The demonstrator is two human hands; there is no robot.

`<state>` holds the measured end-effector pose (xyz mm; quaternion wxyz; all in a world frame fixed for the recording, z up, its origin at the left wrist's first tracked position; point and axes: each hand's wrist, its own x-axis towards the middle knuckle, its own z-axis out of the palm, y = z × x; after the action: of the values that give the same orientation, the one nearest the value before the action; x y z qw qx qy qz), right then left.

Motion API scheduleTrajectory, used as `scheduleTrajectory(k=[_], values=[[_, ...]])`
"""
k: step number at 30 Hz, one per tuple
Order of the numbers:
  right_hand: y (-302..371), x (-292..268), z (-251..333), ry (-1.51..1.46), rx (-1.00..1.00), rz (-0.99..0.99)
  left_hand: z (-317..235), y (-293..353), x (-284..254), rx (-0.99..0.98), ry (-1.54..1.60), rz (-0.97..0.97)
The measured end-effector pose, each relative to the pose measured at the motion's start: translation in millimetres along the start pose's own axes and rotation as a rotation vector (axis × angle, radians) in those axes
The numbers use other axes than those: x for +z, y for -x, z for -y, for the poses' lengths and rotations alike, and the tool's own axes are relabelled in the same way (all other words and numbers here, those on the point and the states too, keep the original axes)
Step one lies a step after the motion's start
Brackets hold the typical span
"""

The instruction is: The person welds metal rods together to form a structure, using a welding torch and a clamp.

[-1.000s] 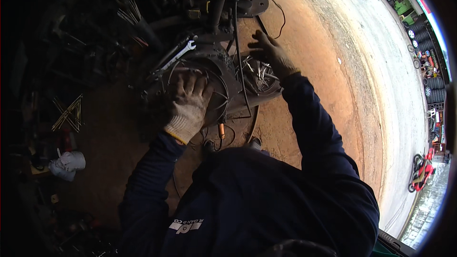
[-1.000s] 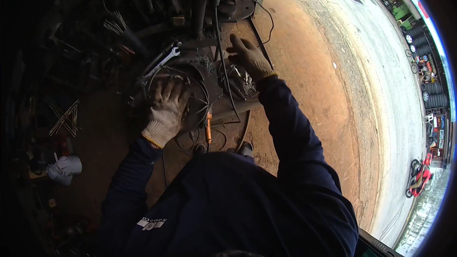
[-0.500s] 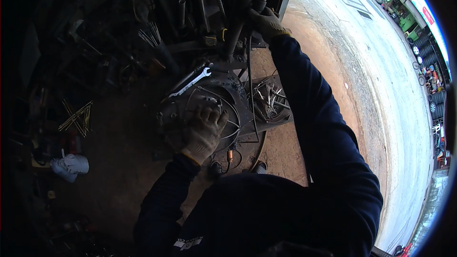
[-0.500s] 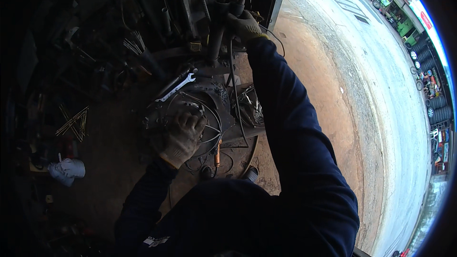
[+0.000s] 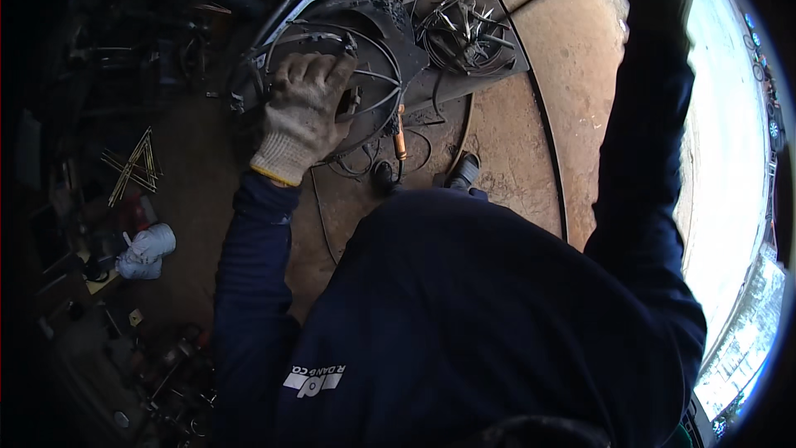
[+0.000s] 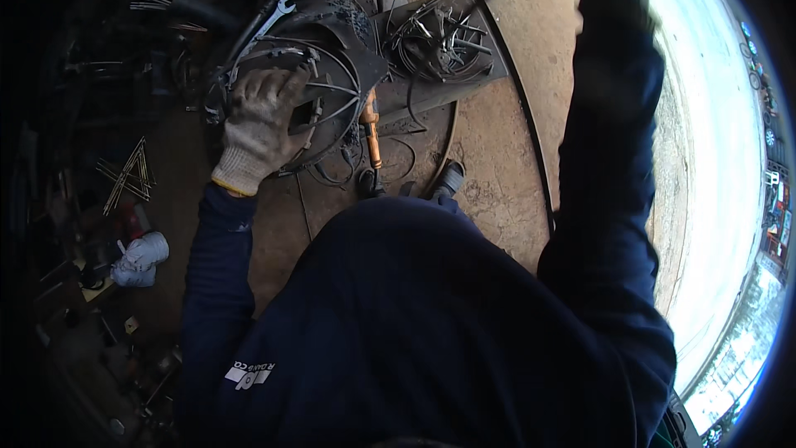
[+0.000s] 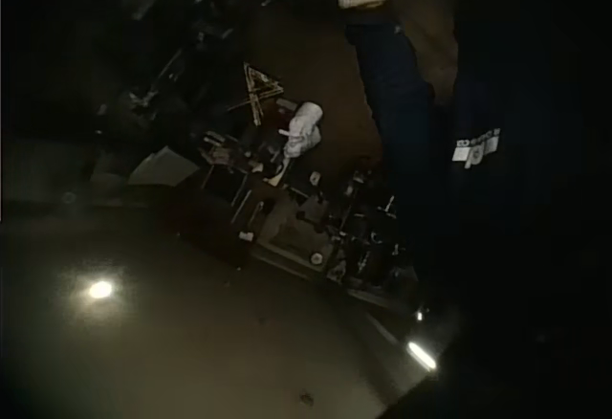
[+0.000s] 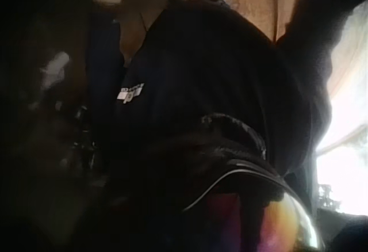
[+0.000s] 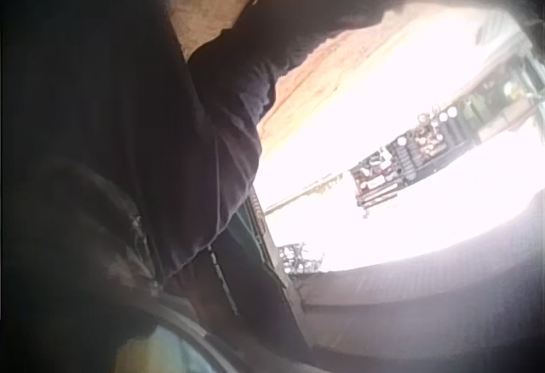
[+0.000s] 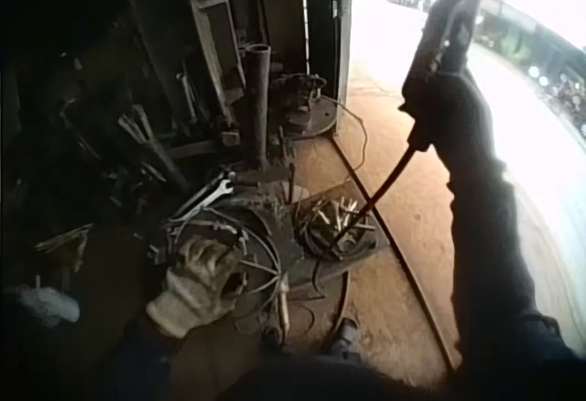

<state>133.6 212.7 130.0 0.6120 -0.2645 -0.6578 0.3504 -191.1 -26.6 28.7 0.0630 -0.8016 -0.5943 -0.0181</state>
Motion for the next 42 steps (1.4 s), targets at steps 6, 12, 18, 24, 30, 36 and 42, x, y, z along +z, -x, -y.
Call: scheduleTrajectory(k=[6,12,18,24,30,36,42], values=[[189.6,-55.4,-16.1,0.024,0.697,-0.314,-14.7,-10.8,-17.3,0.008,-0.048,0.163],[314.6,-90.6,-10.3,-0.065,1.062,-0.136,-32.2,-1.6,-25.4,0.016,-0.126,0.177],[348.5,-86.6,-3.3,-0.090,1.115,-0.161,-77.6,-10.7,-44.8,0.023,-0.210,0.049],[360.2,-63.4,12.8,-0.075,1.061,-0.274,-119.6,62.7,-46.5,-0.213,-0.242,-0.099],[380.9,-22.8,43.6,0.011,1.040,-0.249,-122.1,132.8,-6.3,-0.231,0.007,-0.331],[384.3,-23.2,45.7,-0.019,1.019,-0.187,-140.8,131.9,-20.5,-0.141,0.059,-0.330],[361.6,-61.2,21.1,-0.045,0.991,-0.025,-180.3,132.4,-2.5,-0.408,-0.008,-0.426]])
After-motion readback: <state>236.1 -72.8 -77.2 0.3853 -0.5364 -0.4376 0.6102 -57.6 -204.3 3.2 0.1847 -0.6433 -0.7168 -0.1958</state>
